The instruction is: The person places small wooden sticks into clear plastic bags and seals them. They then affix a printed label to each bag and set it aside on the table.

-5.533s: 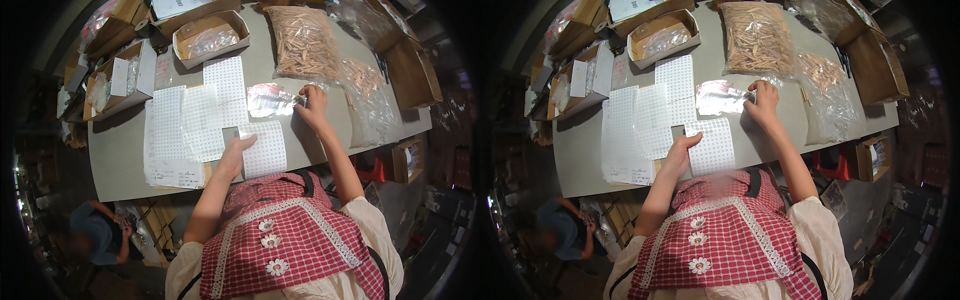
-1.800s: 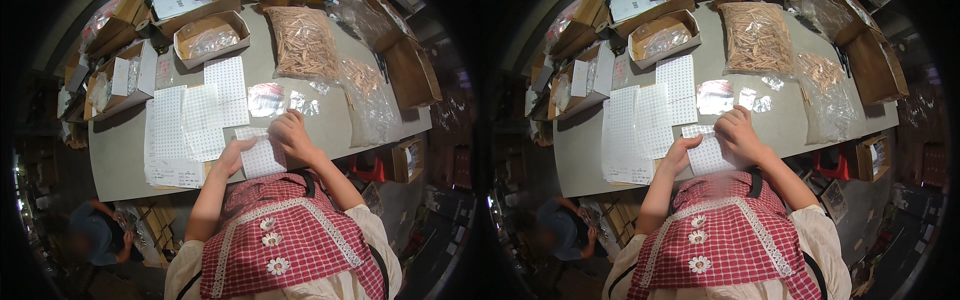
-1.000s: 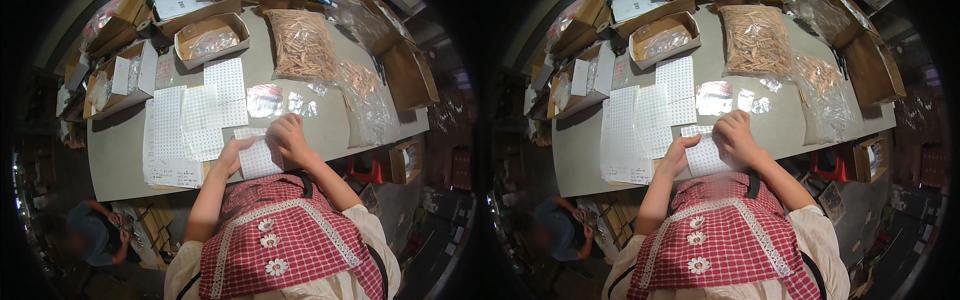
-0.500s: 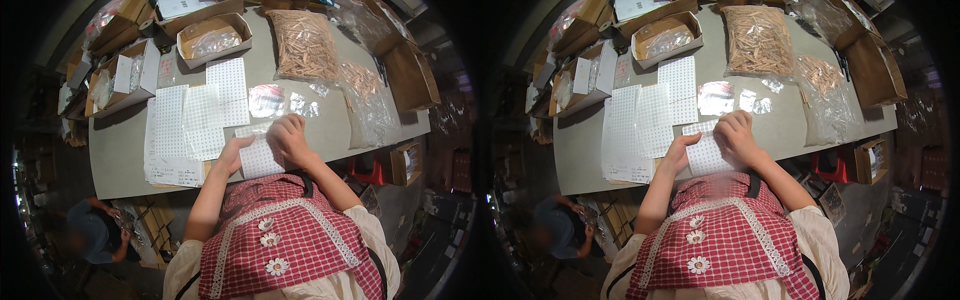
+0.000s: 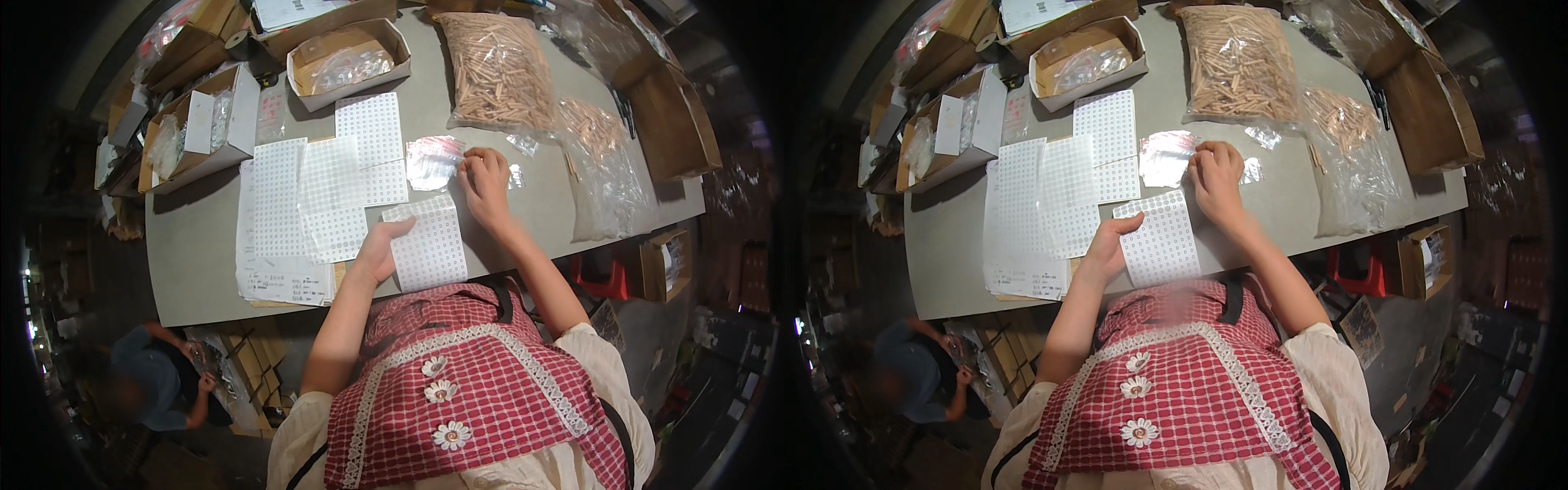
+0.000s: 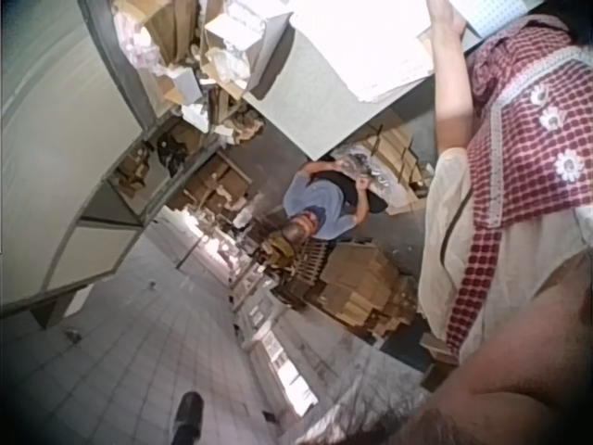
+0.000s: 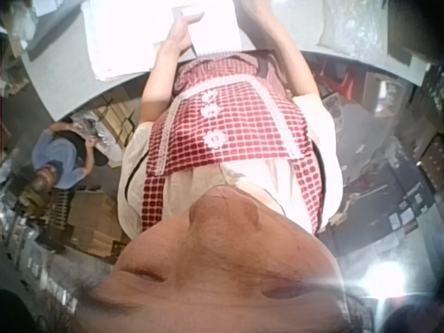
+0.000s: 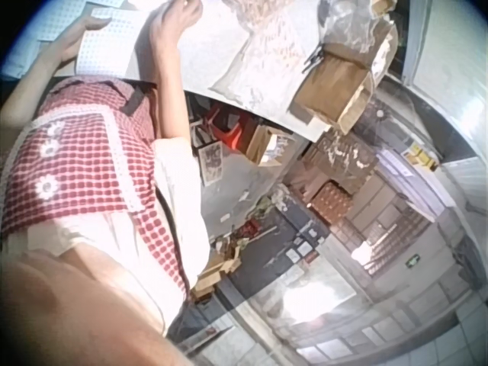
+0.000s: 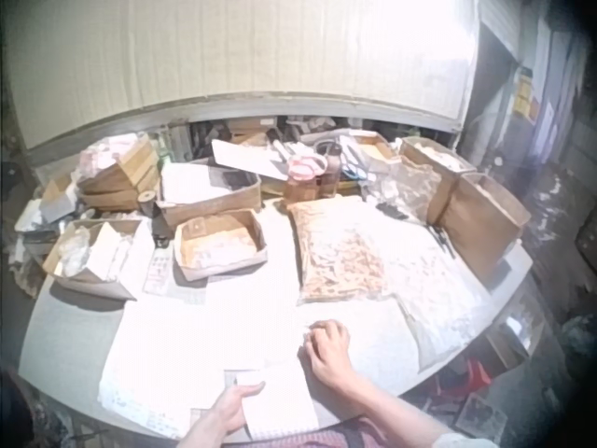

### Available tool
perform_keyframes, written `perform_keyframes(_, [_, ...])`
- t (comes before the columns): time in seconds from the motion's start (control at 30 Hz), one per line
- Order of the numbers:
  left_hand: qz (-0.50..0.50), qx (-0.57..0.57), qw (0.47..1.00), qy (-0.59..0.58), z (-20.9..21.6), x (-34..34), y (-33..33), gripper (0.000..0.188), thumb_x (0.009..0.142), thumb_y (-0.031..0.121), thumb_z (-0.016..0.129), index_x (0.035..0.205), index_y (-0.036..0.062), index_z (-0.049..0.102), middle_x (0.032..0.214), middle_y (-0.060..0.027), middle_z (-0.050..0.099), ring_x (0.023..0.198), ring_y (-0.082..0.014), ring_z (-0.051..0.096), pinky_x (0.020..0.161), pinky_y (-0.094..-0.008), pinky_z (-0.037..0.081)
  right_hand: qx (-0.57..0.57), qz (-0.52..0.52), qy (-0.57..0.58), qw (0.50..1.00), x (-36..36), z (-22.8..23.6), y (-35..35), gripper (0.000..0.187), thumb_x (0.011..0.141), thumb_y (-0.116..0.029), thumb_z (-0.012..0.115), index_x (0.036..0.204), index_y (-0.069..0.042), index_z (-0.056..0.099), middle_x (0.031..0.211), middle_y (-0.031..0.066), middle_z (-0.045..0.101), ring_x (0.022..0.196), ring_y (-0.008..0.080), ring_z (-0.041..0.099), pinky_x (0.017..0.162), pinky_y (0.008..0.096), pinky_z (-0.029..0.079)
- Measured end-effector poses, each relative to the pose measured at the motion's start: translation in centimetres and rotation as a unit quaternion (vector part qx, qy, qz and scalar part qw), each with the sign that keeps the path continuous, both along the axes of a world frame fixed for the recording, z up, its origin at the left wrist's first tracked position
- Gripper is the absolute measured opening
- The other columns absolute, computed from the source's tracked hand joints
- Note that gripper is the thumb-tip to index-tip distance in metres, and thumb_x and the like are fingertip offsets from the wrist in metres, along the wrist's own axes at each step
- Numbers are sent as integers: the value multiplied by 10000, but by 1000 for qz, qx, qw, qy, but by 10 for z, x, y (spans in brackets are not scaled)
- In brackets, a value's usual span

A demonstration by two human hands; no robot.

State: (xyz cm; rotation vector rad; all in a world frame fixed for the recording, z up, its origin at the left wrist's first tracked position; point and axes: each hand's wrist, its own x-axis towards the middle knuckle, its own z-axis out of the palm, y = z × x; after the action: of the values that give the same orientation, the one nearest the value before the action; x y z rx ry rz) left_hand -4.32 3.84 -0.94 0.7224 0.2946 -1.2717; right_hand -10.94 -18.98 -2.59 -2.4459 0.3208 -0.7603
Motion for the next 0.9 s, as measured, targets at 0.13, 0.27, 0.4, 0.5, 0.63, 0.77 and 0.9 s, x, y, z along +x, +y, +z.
perform_keyframes(0.13, [4,3,1000,-8,-2,1,-1,453,1034,111,538,1429,-104,486,1366,-231,619,1242,-345,637,1077,-448,522,-92,-7,12,996,21,-14,-17,113,873,-93,687,971,-52,649,1255,132,593,1251,376,476,1092,533,309])
perform_keyframes(0.27, [8,6,1000,4,-3,0,1,454,1029,101,547,1431,-101,486,1368,-229,617,1253,-345,630,1083,-449,516,-114,-51,39,991,21,-24,-32,187,818,-115,729,980,-64,651,1263,134,581,1240,385,471,1083,532,323])
perform_keyframes(0.4, [8,9,1000,-9,-3,0,2,468,1032,104,546,1446,-99,467,1390,-228,602,1260,-347,625,1086,-452,514,-25,-118,85,989,3,-2,-53,262,763,-121,753,989,-67,631,1201,152,597,1188,383,505,1031,500,376])
perform_keyframes(0.5, [2,-7,1000,-1,-5,1,2,469,1042,107,532,1457,-97,454,1404,-226,592,1267,-345,622,1087,-450,517,9,27,23,999,-16,10,-60,257,778,-137,754,991,-73,624,1171,158,610,1145,379,544,995,468,411])
perform_keyframes(0.63, [-12,-32,999,15,-10,2,6,459,1053,103,513,1463,-93,449,1406,-222,590,1269,-335,623,1090,-444,520,-15,183,32,982,-37,43,-3,215,878,-178,730,1057,-95,645,1135,95,643,1175,300,565,1100,489,339])
perform_keyframes(0.77, [-21,-25,999,3,-8,1,6,453,1060,103,506,1467,-89,449,1404,-214,593,1265,-326,627,1087,-440,522,-26,209,88,974,-40,44,10,160,912,-166,701,1052,-106,651,1112,47,648,1180,260,566,1172,522,259])
perform_keyframes(0.9, [-29,-30,999,-4,-10,-2,8,419,1068,112,514,1435,-89,483,1372,-197,618,1241,-301,641,1073,-422,532,-32,215,89,972,-40,42,10,148,911,-144,695,1047,-106,652,1098,33,651,1179,252,570,1195,543,238])
